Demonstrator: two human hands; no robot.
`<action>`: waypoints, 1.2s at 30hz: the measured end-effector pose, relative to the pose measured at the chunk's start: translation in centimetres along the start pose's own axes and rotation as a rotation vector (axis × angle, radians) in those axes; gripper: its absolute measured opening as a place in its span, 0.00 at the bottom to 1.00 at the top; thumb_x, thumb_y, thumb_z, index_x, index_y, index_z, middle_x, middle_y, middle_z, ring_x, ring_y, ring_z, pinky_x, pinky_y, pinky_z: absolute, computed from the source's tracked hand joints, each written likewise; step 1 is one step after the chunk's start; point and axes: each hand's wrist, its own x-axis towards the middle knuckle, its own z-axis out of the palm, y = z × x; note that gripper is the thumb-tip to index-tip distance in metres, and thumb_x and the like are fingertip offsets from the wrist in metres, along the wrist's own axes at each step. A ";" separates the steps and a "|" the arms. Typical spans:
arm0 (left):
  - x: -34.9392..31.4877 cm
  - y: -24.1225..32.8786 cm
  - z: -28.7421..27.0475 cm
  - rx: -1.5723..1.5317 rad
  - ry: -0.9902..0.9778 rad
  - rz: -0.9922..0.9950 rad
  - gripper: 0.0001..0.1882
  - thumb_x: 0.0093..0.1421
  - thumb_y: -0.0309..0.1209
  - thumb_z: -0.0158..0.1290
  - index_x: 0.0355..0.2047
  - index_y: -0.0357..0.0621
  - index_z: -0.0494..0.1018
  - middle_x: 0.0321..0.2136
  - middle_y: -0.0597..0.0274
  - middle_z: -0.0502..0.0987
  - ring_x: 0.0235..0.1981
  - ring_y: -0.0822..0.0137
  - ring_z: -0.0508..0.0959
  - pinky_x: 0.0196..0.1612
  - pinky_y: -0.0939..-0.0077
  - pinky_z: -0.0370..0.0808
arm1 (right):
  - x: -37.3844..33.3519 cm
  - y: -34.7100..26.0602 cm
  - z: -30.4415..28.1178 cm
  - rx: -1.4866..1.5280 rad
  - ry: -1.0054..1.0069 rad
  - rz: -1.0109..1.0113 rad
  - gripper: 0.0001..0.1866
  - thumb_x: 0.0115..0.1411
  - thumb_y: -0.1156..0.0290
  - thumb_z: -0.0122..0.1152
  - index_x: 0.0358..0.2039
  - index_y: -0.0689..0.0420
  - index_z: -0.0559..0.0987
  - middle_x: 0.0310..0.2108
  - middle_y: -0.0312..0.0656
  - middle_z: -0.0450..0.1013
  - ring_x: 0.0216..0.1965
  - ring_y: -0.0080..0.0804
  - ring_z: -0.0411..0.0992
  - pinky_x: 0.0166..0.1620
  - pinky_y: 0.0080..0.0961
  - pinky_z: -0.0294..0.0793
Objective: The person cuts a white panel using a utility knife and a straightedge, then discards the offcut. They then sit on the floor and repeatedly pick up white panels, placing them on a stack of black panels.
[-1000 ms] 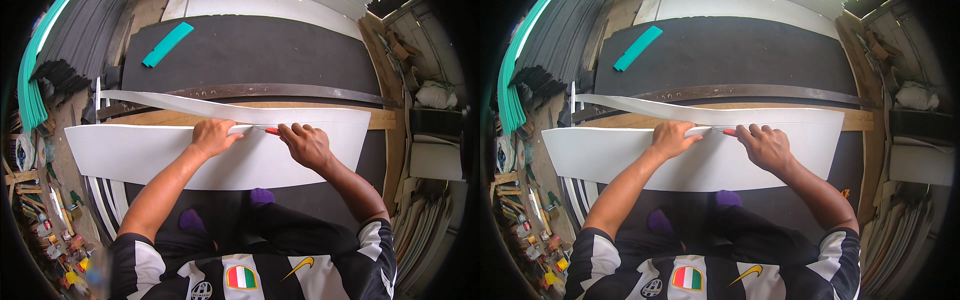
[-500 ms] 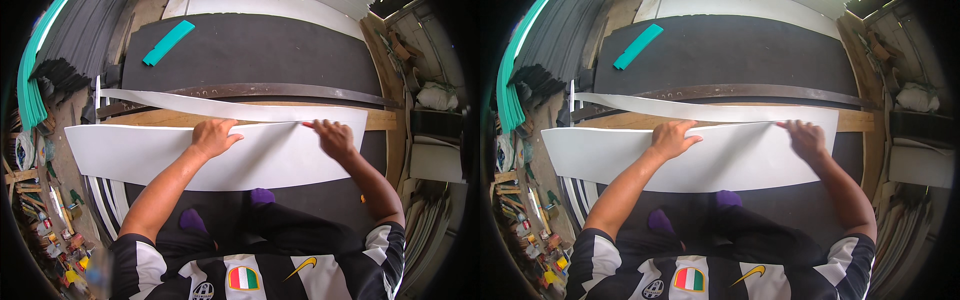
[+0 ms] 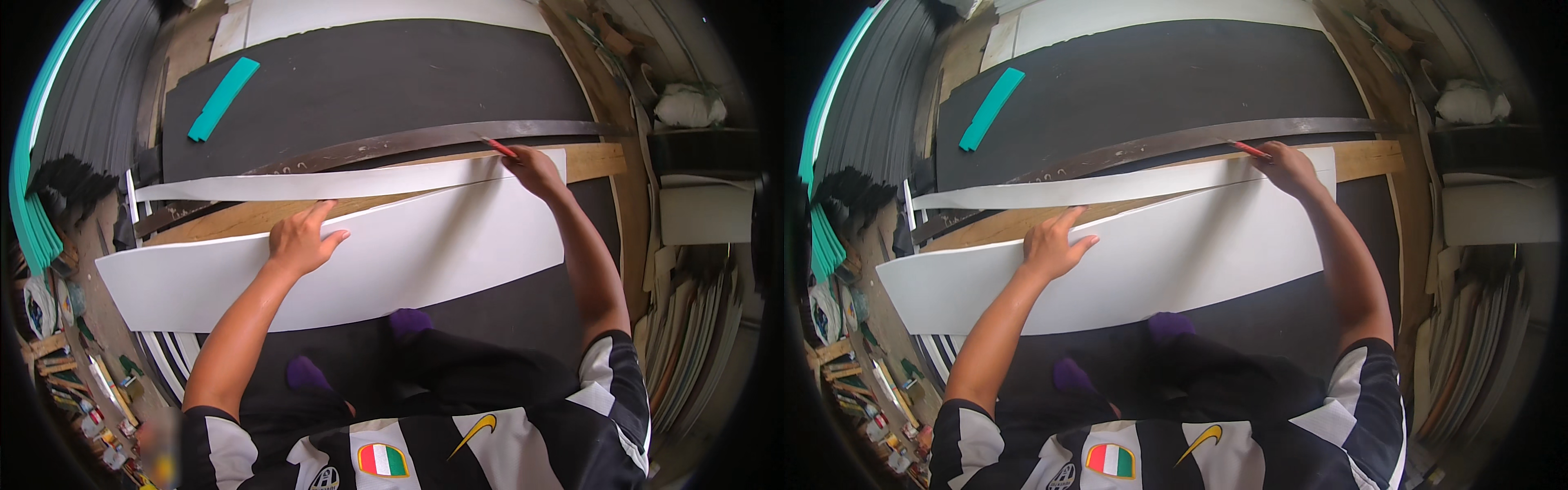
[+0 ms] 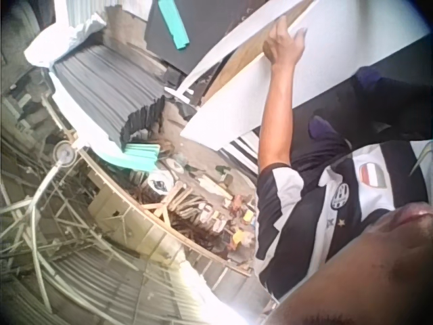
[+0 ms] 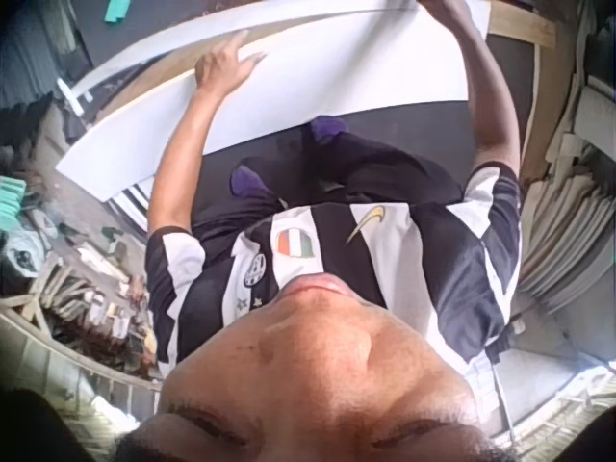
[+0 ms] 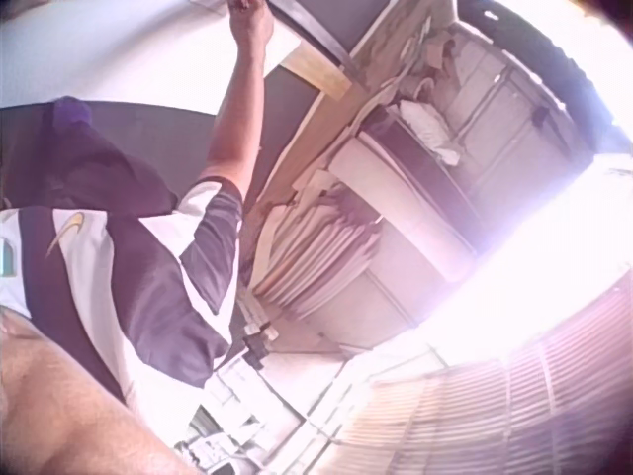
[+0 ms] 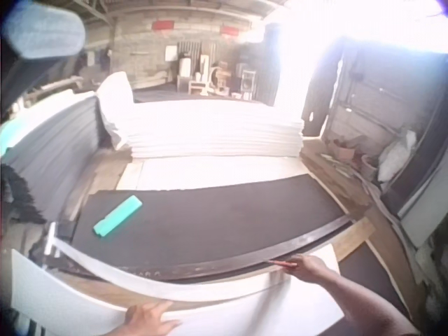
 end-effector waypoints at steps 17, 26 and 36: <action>6.6 7.8 9.0 0.017 -0.088 0.150 0.27 0.59 0.55 0.62 0.47 0.47 0.81 0.35 0.55 0.85 0.42 0.53 0.85 0.44 0.56 0.80 | 3.7 -1.4 0.8 -0.086 -0.207 -0.121 0.25 0.69 0.45 0.59 0.49 0.55 0.84 0.38 0.49 0.83 0.43 0.49 0.81 0.46 0.42 0.77; 7.8 10.4 7.2 -0.077 -0.186 0.010 0.28 0.59 0.51 0.66 0.54 0.51 0.81 0.43 0.55 0.86 0.45 0.54 0.85 0.46 0.59 0.81 | -4.9 5.4 1.5 -0.295 0.388 -0.400 0.09 0.65 0.61 0.66 0.44 0.47 0.82 0.30 0.35 0.81 0.31 0.39 0.80 0.34 0.36 0.77; 7.4 10.5 7.5 -0.099 -0.168 0.015 0.28 0.57 0.50 0.67 0.54 0.51 0.81 0.45 0.56 0.86 0.45 0.54 0.85 0.46 0.59 0.82 | -7.8 4.9 2.2 -0.523 0.375 -0.445 0.05 0.65 0.62 0.65 0.40 0.44 0.81 0.27 0.33 0.80 0.27 0.34 0.79 0.27 0.32 0.74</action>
